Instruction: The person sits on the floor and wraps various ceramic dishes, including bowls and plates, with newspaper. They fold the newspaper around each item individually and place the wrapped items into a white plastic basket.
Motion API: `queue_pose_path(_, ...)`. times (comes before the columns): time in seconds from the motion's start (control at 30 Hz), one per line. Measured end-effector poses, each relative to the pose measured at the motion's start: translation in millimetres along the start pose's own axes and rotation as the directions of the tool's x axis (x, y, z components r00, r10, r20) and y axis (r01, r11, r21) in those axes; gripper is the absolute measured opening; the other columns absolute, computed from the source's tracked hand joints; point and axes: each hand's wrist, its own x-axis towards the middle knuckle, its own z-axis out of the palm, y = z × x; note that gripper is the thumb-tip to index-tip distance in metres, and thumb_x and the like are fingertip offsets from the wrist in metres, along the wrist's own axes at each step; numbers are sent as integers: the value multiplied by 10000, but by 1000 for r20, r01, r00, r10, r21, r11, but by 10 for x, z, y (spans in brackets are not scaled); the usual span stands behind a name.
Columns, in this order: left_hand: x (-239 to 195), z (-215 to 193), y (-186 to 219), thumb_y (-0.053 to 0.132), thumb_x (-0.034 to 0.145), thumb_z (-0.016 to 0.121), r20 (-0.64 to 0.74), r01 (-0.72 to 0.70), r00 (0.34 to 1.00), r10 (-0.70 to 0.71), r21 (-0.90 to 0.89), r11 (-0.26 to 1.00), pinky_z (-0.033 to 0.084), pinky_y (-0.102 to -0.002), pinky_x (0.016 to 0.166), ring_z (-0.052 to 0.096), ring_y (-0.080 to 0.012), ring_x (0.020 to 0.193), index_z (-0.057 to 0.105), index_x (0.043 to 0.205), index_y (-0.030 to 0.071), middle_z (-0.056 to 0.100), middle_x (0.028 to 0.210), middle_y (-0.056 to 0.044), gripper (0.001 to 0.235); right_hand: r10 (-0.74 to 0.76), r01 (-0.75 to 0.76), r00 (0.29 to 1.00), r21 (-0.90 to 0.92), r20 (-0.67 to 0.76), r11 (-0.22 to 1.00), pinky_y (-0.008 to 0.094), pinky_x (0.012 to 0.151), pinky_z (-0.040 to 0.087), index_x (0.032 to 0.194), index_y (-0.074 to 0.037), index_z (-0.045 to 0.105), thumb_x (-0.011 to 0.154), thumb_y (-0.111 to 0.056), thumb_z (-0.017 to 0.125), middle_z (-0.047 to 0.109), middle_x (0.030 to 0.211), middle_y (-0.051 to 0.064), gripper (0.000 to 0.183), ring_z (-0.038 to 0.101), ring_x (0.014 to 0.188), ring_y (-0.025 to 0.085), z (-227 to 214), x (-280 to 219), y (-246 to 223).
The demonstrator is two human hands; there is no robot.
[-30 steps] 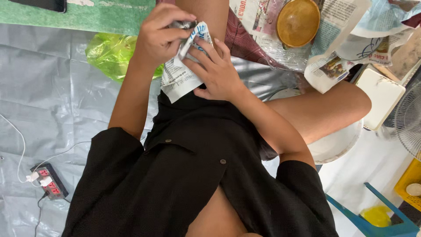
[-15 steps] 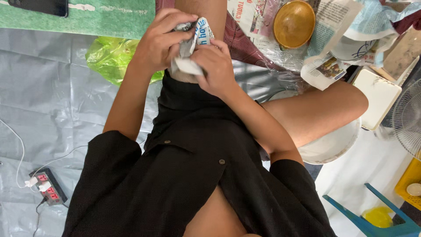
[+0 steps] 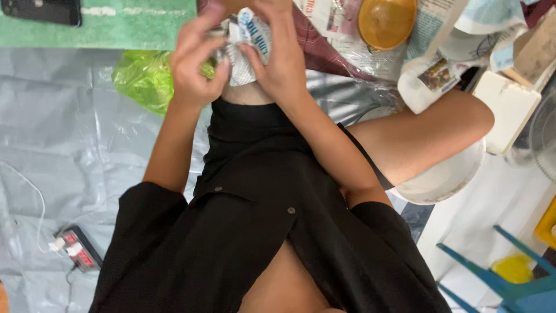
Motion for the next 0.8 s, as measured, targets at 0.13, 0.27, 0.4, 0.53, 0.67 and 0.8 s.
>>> queue_pose_path(0.13,-250,146,27,32,968,749,49,296,955,-293,-230,927,548,-353,1035,655,-261,1200,604,1319,-43,652,1291,-208,387,13,-13,1000,4,-15,1000,356,1037,544,1367,-68,552,894,-138,885,641,1266,116,582,658,1178,298,37,10,117)
queue_pose_path(0.27,-219,272,171,-6,1112,684,65,420,904,-422,-316,851,565,-257,1029,672,-163,1215,492,1520,-11,614,1360,-146,451,137,-112,982,183,-130,977,332,1047,556,1325,-74,586,885,-103,892,643,1241,83,536,676,1164,237,37,-54,126)
queue_pose_path(0.4,245,531,325,-86,1039,661,34,388,921,-389,-181,904,523,-227,815,641,-118,1021,541,1502,-29,644,1222,-118,481,173,-96,934,244,-313,965,321,1086,503,1376,-40,570,940,-46,826,578,1306,111,505,611,1220,214,-202,-129,51)
queue_pose_path(0.53,755,989,345,-98,1030,650,205,447,894,-398,-450,773,535,-226,837,652,-103,1012,586,1460,-38,696,1276,-109,439,-211,208,901,-50,-379,977,459,1146,379,1405,86,378,810,-237,749,417,1435,237,772,442,1326,362,-795,-345,165)
queue_pose_path(0.67,1033,1537,398,-109,1019,677,480,566,821,-310,-609,556,575,-258,936,683,-117,1071,674,1381,-12,730,1263,-142,375,-472,389,871,-401,-133,830,415,1113,430,1394,-33,590,968,-232,827,518,1450,178,527,515,1290,327,-1561,-479,665)
queue_pose_path(0.8,1137,1925,714,-120,948,630,495,391,865,-83,-560,730,583,-294,956,733,-173,1120,714,1295,-13,739,1284,-170,373,-502,379,865,-652,-3,657,464,1099,422,1244,-191,763,925,-154,828,663,1352,41,328,524,1239,305,-2195,-688,719)
